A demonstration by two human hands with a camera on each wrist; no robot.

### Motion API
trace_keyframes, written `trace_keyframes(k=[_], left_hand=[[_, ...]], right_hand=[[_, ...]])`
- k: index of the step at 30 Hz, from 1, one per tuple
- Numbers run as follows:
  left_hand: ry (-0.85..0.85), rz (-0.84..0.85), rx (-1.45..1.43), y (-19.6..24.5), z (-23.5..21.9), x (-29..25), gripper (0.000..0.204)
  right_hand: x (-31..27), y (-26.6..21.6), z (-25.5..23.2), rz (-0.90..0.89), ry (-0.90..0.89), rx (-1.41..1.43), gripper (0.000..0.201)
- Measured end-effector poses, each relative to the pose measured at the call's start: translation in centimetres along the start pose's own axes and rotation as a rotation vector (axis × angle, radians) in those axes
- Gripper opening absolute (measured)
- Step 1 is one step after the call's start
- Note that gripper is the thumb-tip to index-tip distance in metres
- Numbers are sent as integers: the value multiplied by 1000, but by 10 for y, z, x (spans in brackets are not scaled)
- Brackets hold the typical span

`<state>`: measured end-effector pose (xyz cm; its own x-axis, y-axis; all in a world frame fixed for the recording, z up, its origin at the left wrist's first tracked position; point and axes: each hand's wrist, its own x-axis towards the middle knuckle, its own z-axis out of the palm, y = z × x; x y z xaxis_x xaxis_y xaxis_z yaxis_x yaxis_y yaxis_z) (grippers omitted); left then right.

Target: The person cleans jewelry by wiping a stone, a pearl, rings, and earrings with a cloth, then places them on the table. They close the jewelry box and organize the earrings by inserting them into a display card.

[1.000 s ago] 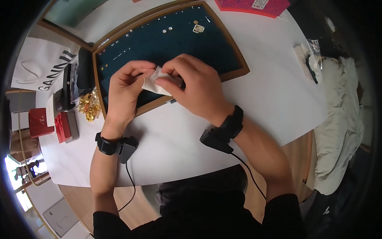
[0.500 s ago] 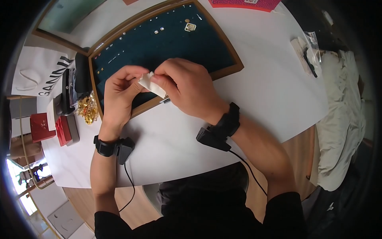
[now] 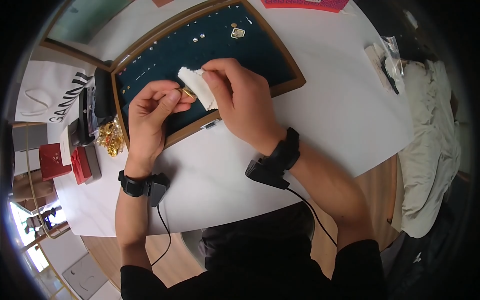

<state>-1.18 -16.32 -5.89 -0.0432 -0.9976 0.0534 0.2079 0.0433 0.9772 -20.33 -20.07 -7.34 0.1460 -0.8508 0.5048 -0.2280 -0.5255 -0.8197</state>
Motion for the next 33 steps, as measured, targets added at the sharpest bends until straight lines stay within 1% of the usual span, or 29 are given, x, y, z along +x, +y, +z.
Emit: trace_keyframes(k=[2, 3, 5, 9, 11, 12, 14, 17, 19, 24, 26, 29, 33], left_hand=[[-8, -5, -13, -1, 0, 1, 15], [-25, -3, -24, -2, -2, 1, 16], [-42, -3, -33, -2, -3, 1, 16], [-73, -11, -3, -1, -3, 0, 15], [-92, -11, 8, 0, -3, -1, 14], [-102, -13, 24, 0, -3, -1, 14], [-114, -14, 39, 0, -3, 1, 14], [-92, -26, 58, -1, -4, -1, 14], [-63, -38, 36, -2, -2, 0, 15], [-53, -22, 45, -2, -3, -1, 15], [-52, -20, 39, -3, -3, 0, 15], [-50, 9, 31, -4, -5, 0, 15], [-29, 18, -1, -5, -4, 1, 15]], right_hand=[[0, -2, 0, -4, -87, 67, 13], [1, -2, 0, -3, -89, 68, 13], [2, -3, -2, -156, -208, -97, 17], [0, -1, -2, -145, -244, -79, 18], [-2, -5, -4, -35, -304, -44, 17], [-2, -3, -4, -33, -303, -45, 17], [-2, 2, -2, -229, -279, -40, 15], [-4, 4, -1, -177, -271, -5, 16], [-4, 3, -2, -172, -264, -17, 15], [-2, 1, -1, -165, -241, -39, 15], [-2, 3, 1, -177, -157, -46, 17], [-2, 1, 3, -158, -132, -22, 16], [-1, -2, 0, -146, -137, -37, 15]])
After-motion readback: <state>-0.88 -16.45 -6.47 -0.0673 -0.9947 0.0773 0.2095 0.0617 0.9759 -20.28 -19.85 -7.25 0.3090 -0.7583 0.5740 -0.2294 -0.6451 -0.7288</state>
